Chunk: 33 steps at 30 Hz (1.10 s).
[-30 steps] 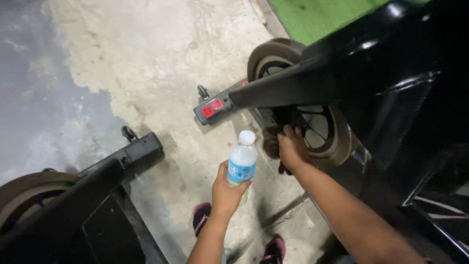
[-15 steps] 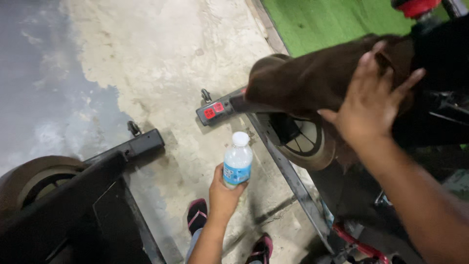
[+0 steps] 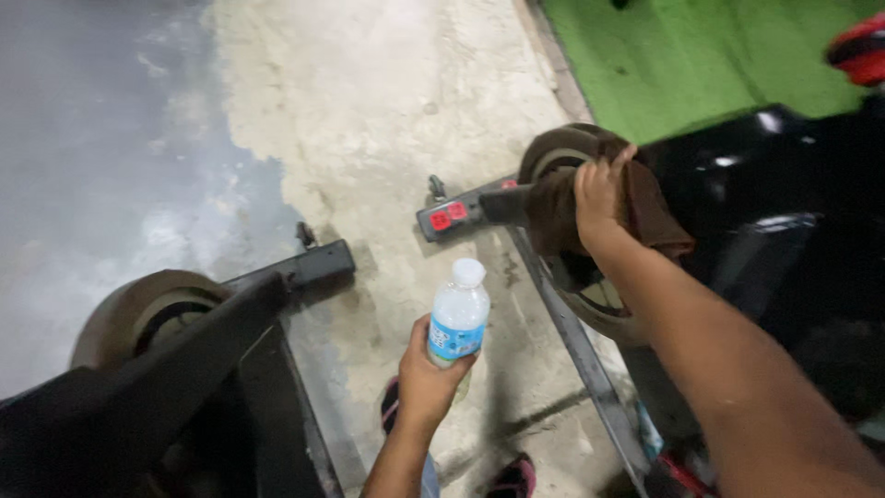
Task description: The person cleans several exercise bikes in a gym, using a cloth to wipe down the handlebars, frames, seats, and flywheels while holding a water bottle.
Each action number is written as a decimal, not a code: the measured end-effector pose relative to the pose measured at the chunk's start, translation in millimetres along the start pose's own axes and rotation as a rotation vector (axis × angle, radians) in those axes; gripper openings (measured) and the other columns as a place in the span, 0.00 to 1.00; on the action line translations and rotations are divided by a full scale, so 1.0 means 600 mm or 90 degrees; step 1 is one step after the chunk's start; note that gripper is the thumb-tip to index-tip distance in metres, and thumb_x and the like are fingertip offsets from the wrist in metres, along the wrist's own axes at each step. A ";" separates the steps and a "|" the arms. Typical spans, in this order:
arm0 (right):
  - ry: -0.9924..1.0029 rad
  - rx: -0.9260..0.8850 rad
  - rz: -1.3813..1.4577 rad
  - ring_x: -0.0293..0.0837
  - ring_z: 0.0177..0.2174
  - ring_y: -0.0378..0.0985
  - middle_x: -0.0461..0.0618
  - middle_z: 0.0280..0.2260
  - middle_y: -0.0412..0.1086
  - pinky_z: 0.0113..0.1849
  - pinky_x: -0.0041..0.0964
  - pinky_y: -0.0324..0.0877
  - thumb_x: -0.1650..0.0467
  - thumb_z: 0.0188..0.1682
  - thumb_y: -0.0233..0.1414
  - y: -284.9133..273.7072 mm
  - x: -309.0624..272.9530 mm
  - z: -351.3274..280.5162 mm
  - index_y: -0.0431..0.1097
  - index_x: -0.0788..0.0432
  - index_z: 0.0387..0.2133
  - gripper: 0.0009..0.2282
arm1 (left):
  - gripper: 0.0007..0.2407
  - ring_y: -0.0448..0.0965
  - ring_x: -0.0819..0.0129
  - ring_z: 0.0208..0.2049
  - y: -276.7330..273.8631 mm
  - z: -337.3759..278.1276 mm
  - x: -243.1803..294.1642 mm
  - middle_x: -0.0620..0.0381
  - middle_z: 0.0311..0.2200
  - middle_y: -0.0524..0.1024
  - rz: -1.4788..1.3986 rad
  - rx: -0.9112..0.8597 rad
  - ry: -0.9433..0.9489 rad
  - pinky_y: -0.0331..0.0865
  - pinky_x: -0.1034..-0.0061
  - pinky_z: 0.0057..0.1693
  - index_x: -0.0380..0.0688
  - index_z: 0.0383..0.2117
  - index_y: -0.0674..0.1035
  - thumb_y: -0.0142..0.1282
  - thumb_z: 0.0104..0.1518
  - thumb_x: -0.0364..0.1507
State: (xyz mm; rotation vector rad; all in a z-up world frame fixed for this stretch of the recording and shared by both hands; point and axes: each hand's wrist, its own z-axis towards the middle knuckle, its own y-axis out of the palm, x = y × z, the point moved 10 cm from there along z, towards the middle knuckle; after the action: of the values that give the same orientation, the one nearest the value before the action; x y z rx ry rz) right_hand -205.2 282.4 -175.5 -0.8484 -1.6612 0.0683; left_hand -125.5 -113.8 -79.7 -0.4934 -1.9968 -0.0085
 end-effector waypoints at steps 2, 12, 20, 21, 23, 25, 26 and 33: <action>-0.020 -0.034 -0.009 0.52 0.59 0.65 0.41 0.49 0.68 0.66 0.87 0.36 0.69 0.62 0.49 0.015 -0.045 0.026 0.67 0.53 0.56 0.11 | 0.27 0.84 0.65 0.45 -0.020 0.001 0.003 0.53 0.42 0.83 0.025 0.005 0.011 0.74 0.71 0.51 0.46 0.50 0.74 0.73 0.39 0.28; -0.134 0.097 0.050 0.50 0.67 0.49 0.47 0.70 0.46 0.61 0.73 0.28 0.66 0.47 0.47 -0.079 0.046 -0.194 0.47 0.45 0.71 0.34 | 0.27 0.84 0.66 0.45 -0.043 -0.052 0.043 0.53 0.43 0.83 -0.014 0.009 0.032 0.75 0.72 0.52 0.44 0.50 0.74 0.72 0.40 0.27; 0.094 0.073 0.497 0.60 0.63 0.46 0.49 0.73 0.40 0.57 0.77 0.30 0.65 0.41 0.48 -0.115 0.364 -0.360 0.46 0.43 0.70 0.38 | 0.26 0.84 0.68 0.44 0.055 -0.128 0.176 0.55 0.41 0.84 0.051 -0.095 0.058 0.75 0.72 0.51 0.46 0.50 0.73 0.72 0.41 0.26; 0.120 0.118 0.533 0.62 0.63 0.48 0.56 0.71 0.42 0.59 0.75 0.33 0.65 0.40 0.49 -0.104 0.388 -0.390 0.46 0.49 0.69 0.38 | 0.26 0.84 0.68 0.44 0.068 -0.140 0.190 0.55 0.41 0.84 0.055 -0.107 0.065 0.75 0.72 0.51 0.46 0.50 0.73 0.72 0.41 0.26; 0.160 0.158 0.565 0.65 0.63 0.50 0.63 0.69 0.44 0.61 0.73 0.36 0.66 0.39 0.49 -0.069 0.413 -0.438 0.47 0.55 0.68 0.37 | 0.26 0.84 0.66 0.43 0.091 -0.155 0.222 0.53 0.41 0.84 -0.012 -0.138 0.084 0.75 0.72 0.51 0.46 0.50 0.74 0.72 0.42 0.25; 0.085 -0.038 0.368 0.58 0.66 0.52 0.58 0.65 0.51 0.66 0.67 0.38 0.69 0.51 0.47 -0.003 0.378 -0.477 0.44 0.58 0.75 0.35 | 0.26 0.84 0.66 0.43 0.109 -0.174 0.249 0.53 0.41 0.84 0.006 -0.154 0.096 0.75 0.72 0.51 0.46 0.50 0.74 0.72 0.41 0.26; 0.097 -0.040 0.368 0.58 0.66 0.52 0.58 0.65 0.51 0.66 0.67 0.38 0.69 0.51 0.47 0.008 0.377 -0.511 0.44 0.58 0.75 0.35 | 0.27 0.84 0.67 0.44 0.116 -0.187 0.262 0.53 0.41 0.84 0.022 -0.157 0.103 0.75 0.72 0.51 0.46 0.50 0.74 0.72 0.41 0.26; 0.205 0.075 0.577 0.65 0.59 0.56 0.64 0.70 0.41 0.63 0.70 0.46 0.73 0.40 0.55 -0.096 0.576 -0.661 0.47 0.62 0.66 0.38 | 0.29 0.84 0.67 0.44 0.161 -0.254 0.384 0.53 0.42 0.83 0.071 -0.222 0.129 0.74 0.72 0.52 0.48 0.52 0.73 0.72 0.39 0.26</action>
State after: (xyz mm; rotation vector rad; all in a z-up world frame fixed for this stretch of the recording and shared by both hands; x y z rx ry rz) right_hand 104.3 277.6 253.6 -1.3784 -0.8657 0.6125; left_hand -49.8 19.3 169.9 -0.7941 -1.7708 -0.3288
